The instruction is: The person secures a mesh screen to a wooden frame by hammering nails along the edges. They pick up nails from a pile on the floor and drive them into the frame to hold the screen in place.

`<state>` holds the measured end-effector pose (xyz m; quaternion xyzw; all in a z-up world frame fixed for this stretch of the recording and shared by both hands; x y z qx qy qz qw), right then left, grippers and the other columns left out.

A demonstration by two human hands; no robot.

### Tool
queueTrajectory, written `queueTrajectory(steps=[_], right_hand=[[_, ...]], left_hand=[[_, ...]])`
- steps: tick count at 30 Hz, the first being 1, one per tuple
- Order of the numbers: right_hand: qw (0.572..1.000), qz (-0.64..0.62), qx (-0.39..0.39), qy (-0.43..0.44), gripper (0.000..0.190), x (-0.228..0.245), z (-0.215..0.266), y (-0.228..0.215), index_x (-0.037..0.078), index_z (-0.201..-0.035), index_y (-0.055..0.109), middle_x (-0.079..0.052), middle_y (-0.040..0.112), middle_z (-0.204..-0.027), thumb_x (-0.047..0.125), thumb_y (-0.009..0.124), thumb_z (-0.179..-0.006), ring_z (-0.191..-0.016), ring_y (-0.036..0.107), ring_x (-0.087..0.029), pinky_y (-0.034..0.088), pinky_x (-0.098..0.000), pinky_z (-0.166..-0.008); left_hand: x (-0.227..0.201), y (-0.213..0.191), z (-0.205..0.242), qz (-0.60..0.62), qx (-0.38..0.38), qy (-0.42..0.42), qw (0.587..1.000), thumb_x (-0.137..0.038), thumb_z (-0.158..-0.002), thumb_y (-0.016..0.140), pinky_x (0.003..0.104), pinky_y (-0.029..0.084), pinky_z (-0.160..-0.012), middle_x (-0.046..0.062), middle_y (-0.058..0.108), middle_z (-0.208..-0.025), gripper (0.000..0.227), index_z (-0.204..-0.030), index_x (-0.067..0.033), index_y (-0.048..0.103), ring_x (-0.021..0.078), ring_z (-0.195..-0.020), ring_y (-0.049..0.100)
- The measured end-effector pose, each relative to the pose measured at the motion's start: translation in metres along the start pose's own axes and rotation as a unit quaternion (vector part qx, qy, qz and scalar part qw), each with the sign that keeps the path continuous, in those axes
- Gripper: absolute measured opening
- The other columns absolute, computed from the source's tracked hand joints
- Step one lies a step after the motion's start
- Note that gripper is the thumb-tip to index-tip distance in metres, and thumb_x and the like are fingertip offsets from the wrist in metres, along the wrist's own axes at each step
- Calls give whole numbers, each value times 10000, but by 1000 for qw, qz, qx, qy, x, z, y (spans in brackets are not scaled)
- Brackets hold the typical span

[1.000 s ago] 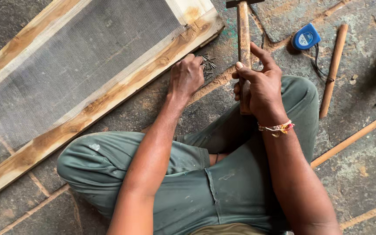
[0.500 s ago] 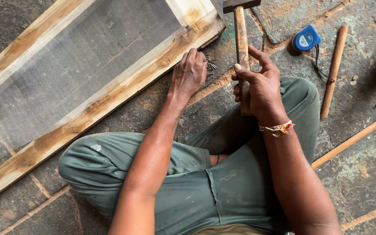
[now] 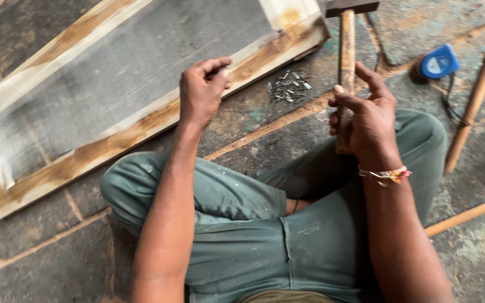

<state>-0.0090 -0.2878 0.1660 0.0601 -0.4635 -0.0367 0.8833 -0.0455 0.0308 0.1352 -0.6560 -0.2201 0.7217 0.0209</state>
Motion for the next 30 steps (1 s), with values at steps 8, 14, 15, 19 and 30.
queueTrajectory(steps=[8,14,15,19,30], right_hand=[[999,32,24,-6,618,-1,7,7,108,-1558,495,-84,675,-827,25,691,-978,-549,613,-144,499,-293,-441],[996,70,36,-34,640,-1,9,15,93,-1584,463,-81,682,-847,48,704,-993,-566,616,-127,499,-290,-451],[996,79,36,-30,645,-2,9,17,91,-1585,462,-80,685,-850,52,706,-990,-569,621,-123,504,-288,-454],[995,91,39,-13,658,-3,11,26,93,-1581,455,-74,691,-842,65,710,-976,-568,630,-110,510,-277,-452],[961,266,34,-71,666,-10,17,41,148,-1574,469,-83,725,-880,61,720,-963,-549,610,-102,485,-282,-420]], left_hand=[[60,7,-19,-131,-126,-7,983,-136,-973,680,262,483,-491,39,738,-925,157,-1075,-76,783,116,-612,605],[73,26,-31,-152,-139,148,967,-94,-964,685,265,544,-594,23,742,-860,94,-988,-81,775,87,-677,648],[77,28,-33,-157,-137,152,966,-88,-964,687,267,538,-591,29,736,-855,77,-953,-78,762,93,-679,643],[88,33,-36,-194,-132,183,955,-58,-958,686,295,520,-624,49,713,-836,94,-876,-64,733,126,-707,619],[98,45,-37,-262,-147,221,928,-10,-931,683,313,565,-728,81,694,-913,48,-940,-33,724,175,-837,626]])
Point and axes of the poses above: each hand's wrist, its own z-axis away from the middle knuckle, its own y-axis out of the palm, x = y × z, the point moved 5 cm from there along -z, towards the middle knuckle
